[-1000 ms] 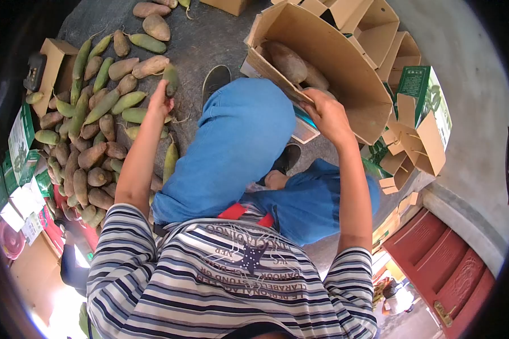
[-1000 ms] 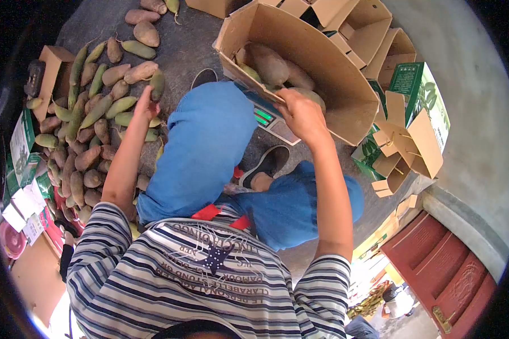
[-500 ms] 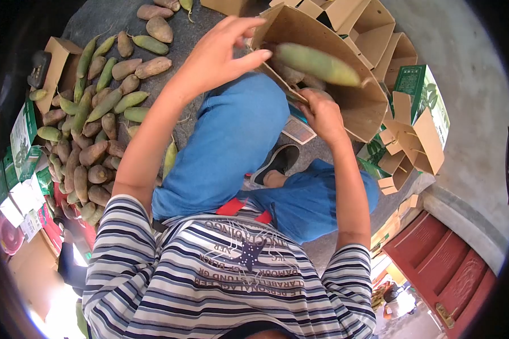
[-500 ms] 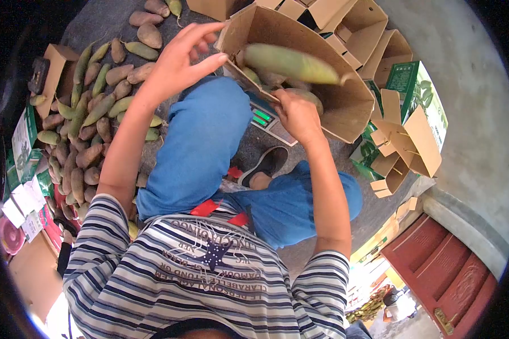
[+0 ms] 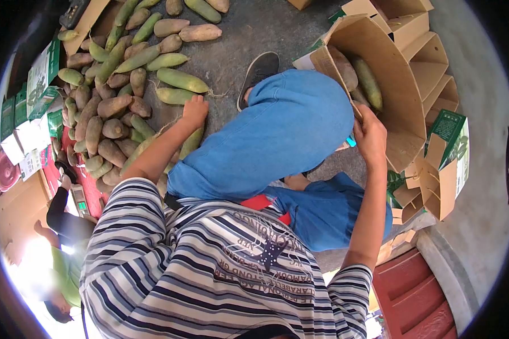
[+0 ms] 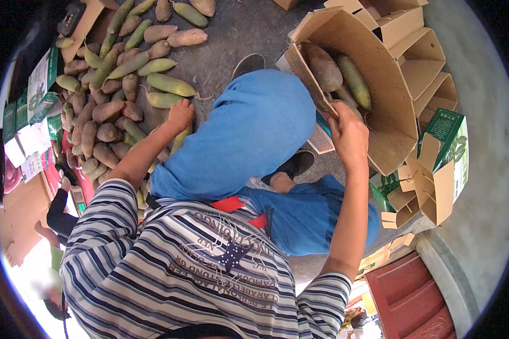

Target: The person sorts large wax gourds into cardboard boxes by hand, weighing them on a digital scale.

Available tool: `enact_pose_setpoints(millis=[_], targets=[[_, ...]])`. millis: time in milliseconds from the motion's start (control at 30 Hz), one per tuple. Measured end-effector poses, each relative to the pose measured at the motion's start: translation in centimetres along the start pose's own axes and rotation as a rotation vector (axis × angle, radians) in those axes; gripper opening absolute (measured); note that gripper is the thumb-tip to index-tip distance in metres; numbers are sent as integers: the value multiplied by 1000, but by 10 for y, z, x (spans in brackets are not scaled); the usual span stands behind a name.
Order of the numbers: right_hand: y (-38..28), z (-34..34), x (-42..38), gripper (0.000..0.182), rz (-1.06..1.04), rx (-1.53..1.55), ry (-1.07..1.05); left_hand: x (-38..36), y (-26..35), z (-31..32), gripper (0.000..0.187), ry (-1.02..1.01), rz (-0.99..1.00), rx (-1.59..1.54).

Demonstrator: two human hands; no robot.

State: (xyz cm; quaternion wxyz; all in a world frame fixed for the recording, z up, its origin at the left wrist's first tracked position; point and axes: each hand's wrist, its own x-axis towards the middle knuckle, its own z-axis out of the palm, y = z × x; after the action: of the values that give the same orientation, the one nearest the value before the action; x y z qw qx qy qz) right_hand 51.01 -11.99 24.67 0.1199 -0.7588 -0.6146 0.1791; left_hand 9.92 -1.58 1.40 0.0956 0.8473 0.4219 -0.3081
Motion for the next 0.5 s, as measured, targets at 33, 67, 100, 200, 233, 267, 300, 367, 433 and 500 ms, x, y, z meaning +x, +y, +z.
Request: enact_pose_setpoints(millis=[33, 67, 100, 200, 233, 267, 300, 367, 433, 500], targets=[[-1, 0, 1, 19, 3, 4, -3, 2, -1, 3, 26, 98, 23, 16], [-2, 0, 1, 19, 6, 9, -5, 7, -4, 4, 27, 196, 46, 33], [-1, 1, 2, 20, 17, 5, -14, 10, -6, 3, 28, 293, 69, 51], [3, 2, 2, 21, 43, -6, -33, 29, -8, -4, 32, 510, 153, 177], [3, 3, 2, 22, 45, -9, -31, 38, -9, 3, 31, 481, 142, 179], [4, 3, 3, 22, 45, -13, -27, 47, -8, 9, 29, 454, 130, 181], [5, 3, 3, 22, 42, -6, -25, 54, -9, 10, 28, 428, 118, 184], [6, 4, 2, 23, 36, 10, -18, 65, -15, 12, 24, 217, 98, 138], [3, 3, 2, 23, 37, 4, -15, 67, -18, 1, 22, 70, 82, 90], [3, 1, 2, 22, 31, 5, -11, 72, -22, -12, 20, -16, 77, 50]])
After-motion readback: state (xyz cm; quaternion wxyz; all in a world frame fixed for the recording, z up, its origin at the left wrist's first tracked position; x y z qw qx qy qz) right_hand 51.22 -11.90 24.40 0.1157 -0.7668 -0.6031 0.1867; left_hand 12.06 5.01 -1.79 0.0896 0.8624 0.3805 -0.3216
